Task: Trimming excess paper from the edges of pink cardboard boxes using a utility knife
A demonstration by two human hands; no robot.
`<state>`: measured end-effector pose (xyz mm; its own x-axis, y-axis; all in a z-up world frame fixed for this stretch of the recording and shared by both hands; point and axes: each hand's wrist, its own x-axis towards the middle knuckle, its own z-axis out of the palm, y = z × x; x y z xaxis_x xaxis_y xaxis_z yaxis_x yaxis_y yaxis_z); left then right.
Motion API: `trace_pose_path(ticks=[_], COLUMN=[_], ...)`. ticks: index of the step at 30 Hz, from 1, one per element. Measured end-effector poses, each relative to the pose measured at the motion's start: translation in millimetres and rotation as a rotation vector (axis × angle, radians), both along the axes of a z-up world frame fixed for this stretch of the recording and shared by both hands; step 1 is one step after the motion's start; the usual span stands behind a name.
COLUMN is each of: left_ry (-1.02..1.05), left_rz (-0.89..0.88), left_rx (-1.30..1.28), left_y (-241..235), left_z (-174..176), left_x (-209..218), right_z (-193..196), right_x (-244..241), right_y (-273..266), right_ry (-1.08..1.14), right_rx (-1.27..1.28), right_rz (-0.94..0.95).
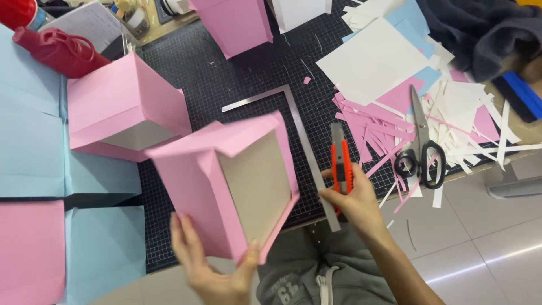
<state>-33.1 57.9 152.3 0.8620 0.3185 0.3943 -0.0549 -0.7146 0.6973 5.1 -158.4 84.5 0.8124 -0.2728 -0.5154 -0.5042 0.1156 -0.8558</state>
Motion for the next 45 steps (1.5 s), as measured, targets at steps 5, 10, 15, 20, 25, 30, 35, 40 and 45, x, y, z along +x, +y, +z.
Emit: trace_pose_path(ticks=[5, 10, 15, 20, 25, 30, 35, 40, 45], left_ry=[0.057, -0.040, -0.369, 0.002, -0.211, -0.222, -0.246, -0.199, -0.222], left_rz=[-0.187, -0.179, -0.027, -0.386, -0.197, -0.231, -0.297, -0.144, -0.093], left_rx=[0.400, 0.366, 0.168, -0.453, -0.023, -0.109, -0.243, -0.184, -0.230], left_y=[19, -5, -21, -41, -15, -5, -13, -28, -33], left_z=[14, -21, -89, -145, -169, -155, -145, -143, -149], left_x=[15, 17, 10, 9, -1, 4, 11, 6, 5], right_z=[21, -17, -54, -65, -61, -54, -17, -43, -63], right_x=[-3, 0, 6, 9, 12, 15, 12, 10, 16], right_y=[17, 50, 65, 62, 59, 56, 48, 57, 54], right_ry=[-0.084, -0.200, -0.238, -0.146, -0.112, -0.109, -0.045, -0.105, -0.135], right_rx=[0.046, 0.086, -0.049, -0.307, -0.317, -0.310, 0.107, -0.161, -0.469], right_rz=[-0.080, -0.104, -0.028, 0.111, 0.160, 0.149, -0.002, 0.056, 0.177])
